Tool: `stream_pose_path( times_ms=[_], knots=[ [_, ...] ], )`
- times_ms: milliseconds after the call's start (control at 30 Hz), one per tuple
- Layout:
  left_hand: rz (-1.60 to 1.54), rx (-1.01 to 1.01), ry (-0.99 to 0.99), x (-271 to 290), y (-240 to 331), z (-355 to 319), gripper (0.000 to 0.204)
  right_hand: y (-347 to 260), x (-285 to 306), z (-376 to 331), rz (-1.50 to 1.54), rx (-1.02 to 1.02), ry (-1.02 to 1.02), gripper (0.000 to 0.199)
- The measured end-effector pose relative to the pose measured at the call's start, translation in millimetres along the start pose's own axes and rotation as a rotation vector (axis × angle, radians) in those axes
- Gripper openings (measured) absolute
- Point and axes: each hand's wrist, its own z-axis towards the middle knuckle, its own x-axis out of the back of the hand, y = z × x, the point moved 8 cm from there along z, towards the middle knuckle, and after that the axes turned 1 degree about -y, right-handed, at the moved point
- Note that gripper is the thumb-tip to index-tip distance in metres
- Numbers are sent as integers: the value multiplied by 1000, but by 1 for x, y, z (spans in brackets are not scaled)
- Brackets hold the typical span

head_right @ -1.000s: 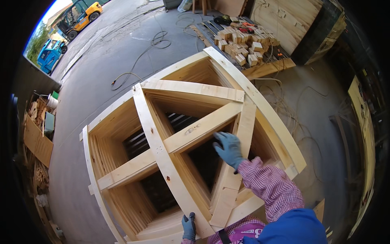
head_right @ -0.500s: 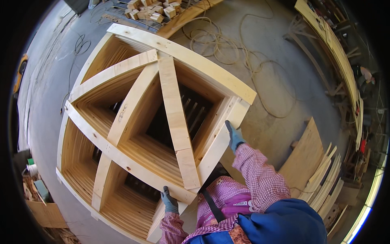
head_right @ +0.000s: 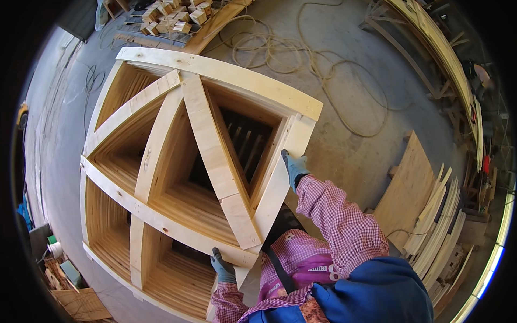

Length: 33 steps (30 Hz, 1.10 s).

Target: The person assembles wooden frames by positioning planks on a workbench and fastening them with a pneumatic nail gun. They repeatedly align pieces, drive nails, and stack completed frames on the floor.

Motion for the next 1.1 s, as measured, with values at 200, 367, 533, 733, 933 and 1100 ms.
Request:
stream_pose_path(
  times_ms=[200,367,533,733,933,1100],
  knots=[
    [0,-34,72,-3,6,-7,55,63,-28,70,278,-11,-176,68],
    [6,-71,70,-3,6,-3,49,94,-44,95,411,21,-374,66],
    [23,-98,117,2,6,-7,51,60,-42,57,212,45,-274,62],
    [4,-113,68,-13,9,-14,51,47,-17,45,484,137,-203,66],
    [-24,-40,155,-7,-4,-4,46,17,-13,16,4,230,-82,85],
    [-50,-1,-14,-2,4,-3,41,11,-3,17,15,230,-58,87]
  ],
)
